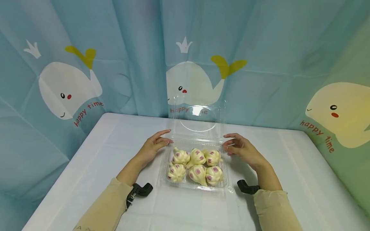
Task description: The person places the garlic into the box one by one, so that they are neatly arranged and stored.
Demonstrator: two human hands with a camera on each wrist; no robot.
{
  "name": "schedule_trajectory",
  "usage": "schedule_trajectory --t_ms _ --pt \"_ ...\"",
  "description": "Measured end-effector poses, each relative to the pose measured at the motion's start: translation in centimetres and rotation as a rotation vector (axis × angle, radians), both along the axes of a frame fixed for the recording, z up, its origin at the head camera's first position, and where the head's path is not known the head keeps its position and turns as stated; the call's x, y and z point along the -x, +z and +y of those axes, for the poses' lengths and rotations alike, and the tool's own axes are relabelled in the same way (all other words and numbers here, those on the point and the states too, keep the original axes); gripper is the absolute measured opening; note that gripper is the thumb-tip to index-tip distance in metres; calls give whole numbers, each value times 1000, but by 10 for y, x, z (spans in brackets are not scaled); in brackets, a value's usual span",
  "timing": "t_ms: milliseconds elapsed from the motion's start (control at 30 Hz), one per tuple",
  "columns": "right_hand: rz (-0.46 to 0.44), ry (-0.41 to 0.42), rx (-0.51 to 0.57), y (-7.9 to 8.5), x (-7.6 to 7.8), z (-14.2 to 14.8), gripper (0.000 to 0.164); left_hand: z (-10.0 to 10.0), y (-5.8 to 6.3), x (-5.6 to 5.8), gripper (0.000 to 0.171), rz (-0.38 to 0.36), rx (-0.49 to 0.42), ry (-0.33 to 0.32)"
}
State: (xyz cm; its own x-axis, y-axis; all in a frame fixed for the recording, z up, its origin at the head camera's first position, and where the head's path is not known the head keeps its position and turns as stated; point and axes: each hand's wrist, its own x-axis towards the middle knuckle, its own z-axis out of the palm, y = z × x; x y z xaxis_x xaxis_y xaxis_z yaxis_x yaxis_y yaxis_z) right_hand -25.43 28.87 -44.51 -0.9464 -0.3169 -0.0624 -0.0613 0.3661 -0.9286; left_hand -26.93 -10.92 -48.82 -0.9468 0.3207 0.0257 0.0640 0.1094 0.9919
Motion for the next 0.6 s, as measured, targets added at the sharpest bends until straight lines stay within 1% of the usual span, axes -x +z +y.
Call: schedule_trajectory --t_ms 167,367,600 --pt "-9 0 5 -3 1 1 52 0 1 -1 50 -27 -25 6" --pt "3 6 33 -3 2 1 46 -1 0 0 50 -25 -58 -5" --pt "1 4 60 -3 2 -1 42 0 1 0 45 -26 -64 -7"
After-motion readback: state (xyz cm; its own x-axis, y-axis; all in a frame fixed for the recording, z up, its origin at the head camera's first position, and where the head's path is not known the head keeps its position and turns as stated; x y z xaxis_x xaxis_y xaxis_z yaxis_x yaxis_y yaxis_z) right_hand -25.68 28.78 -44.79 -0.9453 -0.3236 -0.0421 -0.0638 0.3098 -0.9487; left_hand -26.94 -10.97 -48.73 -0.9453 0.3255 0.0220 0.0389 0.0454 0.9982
